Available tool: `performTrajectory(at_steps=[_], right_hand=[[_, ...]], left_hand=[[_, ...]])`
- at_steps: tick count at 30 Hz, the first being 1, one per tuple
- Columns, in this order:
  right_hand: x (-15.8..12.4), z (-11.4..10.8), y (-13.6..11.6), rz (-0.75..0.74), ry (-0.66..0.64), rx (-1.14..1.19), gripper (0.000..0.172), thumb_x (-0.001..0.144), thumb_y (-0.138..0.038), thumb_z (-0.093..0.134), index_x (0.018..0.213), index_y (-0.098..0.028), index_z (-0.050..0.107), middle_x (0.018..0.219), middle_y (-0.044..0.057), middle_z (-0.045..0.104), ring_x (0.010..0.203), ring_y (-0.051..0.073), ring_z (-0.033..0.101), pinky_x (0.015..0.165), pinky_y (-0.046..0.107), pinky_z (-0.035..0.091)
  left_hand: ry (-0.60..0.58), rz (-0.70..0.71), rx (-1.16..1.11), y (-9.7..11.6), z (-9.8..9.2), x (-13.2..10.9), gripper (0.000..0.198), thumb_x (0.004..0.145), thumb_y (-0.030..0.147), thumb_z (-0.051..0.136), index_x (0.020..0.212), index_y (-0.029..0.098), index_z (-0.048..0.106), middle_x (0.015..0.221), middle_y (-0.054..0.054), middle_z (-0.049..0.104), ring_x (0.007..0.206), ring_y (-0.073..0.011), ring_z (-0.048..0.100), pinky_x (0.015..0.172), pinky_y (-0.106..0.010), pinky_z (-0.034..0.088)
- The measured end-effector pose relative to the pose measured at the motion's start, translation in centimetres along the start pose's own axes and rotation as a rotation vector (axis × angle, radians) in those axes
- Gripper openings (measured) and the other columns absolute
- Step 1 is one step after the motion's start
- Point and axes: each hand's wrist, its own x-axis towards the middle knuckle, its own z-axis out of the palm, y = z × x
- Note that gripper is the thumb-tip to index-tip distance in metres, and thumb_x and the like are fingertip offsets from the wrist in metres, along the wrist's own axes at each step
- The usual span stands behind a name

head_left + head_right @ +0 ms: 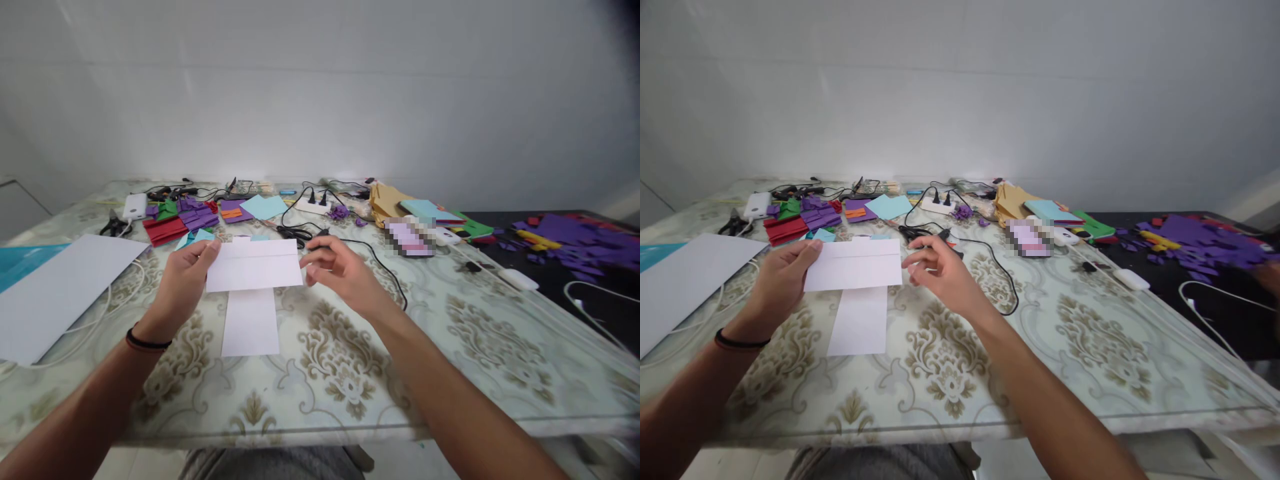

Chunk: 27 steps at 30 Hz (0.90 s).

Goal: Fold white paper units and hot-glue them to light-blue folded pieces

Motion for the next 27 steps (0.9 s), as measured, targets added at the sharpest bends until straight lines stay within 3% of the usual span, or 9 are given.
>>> performTrajectory(at_steps=[2, 3, 6, 9, 13, 17, 22, 27], right_hand=[[-0.2, 0.5, 0.2, -0.025, -0.059, -0.017, 0.061, 0.085, -0.026, 0.075, 0.140, -0.028, 0.050, 0.114, 0.005, 0.073, 0.083, 0.015, 0.068, 0.080, 0.031, 0.056], [-0.3, 0.8, 0.2, -0.035, -0.080, -0.048, 0.066, 0.085, -0.025, 0.076, 0.145, -0.030, 0.049, 0.121, 0.006, 0.072, 0.088, 0.015, 0.069, 0.082, 0.031, 0.057], [-0.7, 1.4, 0.0, -0.057, -0.120, -0.156, 0.049, 0.086, -0.027, 0.075, 0.135, -0.029, 0.066, 0.132, 0.007, 0.070, 0.098, 0.018, 0.071, 0.083, 0.030, 0.058], [-0.8, 1.5, -0.4, -0.100, -0.163, -0.255, 0.028, 0.084, -0.026, 0.078, 0.112, -0.026, 0.080, 0.121, 0.006, 0.077, 0.105, 0.022, 0.072, 0.087, 0.032, 0.056], [-0.8, 1.3, -0.8, -0.141, -0.253, -0.328, 0.023, 0.081, -0.017, 0.075, 0.101, -0.024, 0.082, 0.106, 0.004, 0.082, 0.097, 0.023, 0.074, 0.086, 0.031, 0.053], [-1.0, 1.7, -0.7, -0.170, -0.373, -0.374, 0.025, 0.081, -0.013, 0.073, 0.102, -0.024, 0.082, 0.103, 0.002, 0.083, 0.089, 0.019, 0.075, 0.079, 0.027, 0.050], [-1.4, 2.3, -0.2, -0.181, -0.513, -0.454, 0.026, 0.085, -0.015, 0.076, 0.108, -0.025, 0.082, 0.102, 0.002, 0.083, 0.083, 0.017, 0.073, 0.078, 0.027, 0.049], [-1.3, 2.2, -0.2, -0.170, -0.586, -0.460, 0.025, 0.084, -0.031, 0.085, 0.109, -0.027, 0.083, 0.099, 0.001, 0.084, 0.078, 0.016, 0.072, 0.076, 0.027, 0.048]], left_hand=[[0.037, -0.050, -0.073, -0.3, 0.5, -0.1, 0.037, 0.089, 0.055, 0.070, 0.090, 0.018, 0.069, 0.073, 0.001, 0.065, 0.061, -0.0139, 0.055, 0.052, -0.023, 0.037], [0.037, -0.081, -0.100, -0.3, 0.8, -0.2, 0.037, 0.086, 0.054, 0.073, 0.095, 0.018, 0.070, 0.072, 0.001, 0.065, 0.061, -0.0143, 0.056, 0.052, -0.023, 0.038], [-0.007, -0.133, -0.165, -0.1, 1.6, -0.6, 0.038, 0.082, 0.050, 0.077, 0.103, 0.019, 0.069, 0.063, 0.005, 0.057, 0.053, -0.0119, 0.052, 0.048, -0.022, 0.034], [-0.093, -0.137, -0.241, 0.2, 1.9, -0.9, 0.035, 0.076, 0.042, 0.084, 0.094, 0.020, 0.063, 0.063, 0.007, 0.057, 0.053, -0.0098, 0.053, 0.050, -0.019, 0.036], [-0.391, -0.204, -0.167, 0.6, 1.6, -1.0, 0.041, 0.071, 0.037, 0.089, 0.096, 0.020, 0.061, 0.082, 0.000, 0.073, 0.071, -0.0164, 0.068, 0.060, -0.023, 0.048], [-0.697, -0.160, 0.031, 0.6, 1.5, -1.2, 0.031, 0.085, 0.045, 0.077, 0.102, 0.019, 0.073, 0.090, -0.004, 0.075, 0.077, -0.0177, 0.067, 0.063, -0.024, 0.047], [-0.758, -0.147, 0.152, 0.6, 1.7, -1.5, 0.036, 0.091, 0.046, 0.068, 0.070, 0.016, 0.065, 0.062, 0.003, 0.054, 0.053, -0.0099, 0.044, 0.046, -0.021, 0.027], [-0.811, -0.139, 0.141, 1.0, 1.6, -1.5, 0.034, 0.092, 0.045, 0.066, 0.074, 0.017, 0.064, 0.064, 0.003, 0.053, 0.056, -0.0100, 0.044, 0.048, -0.020, 0.030]])
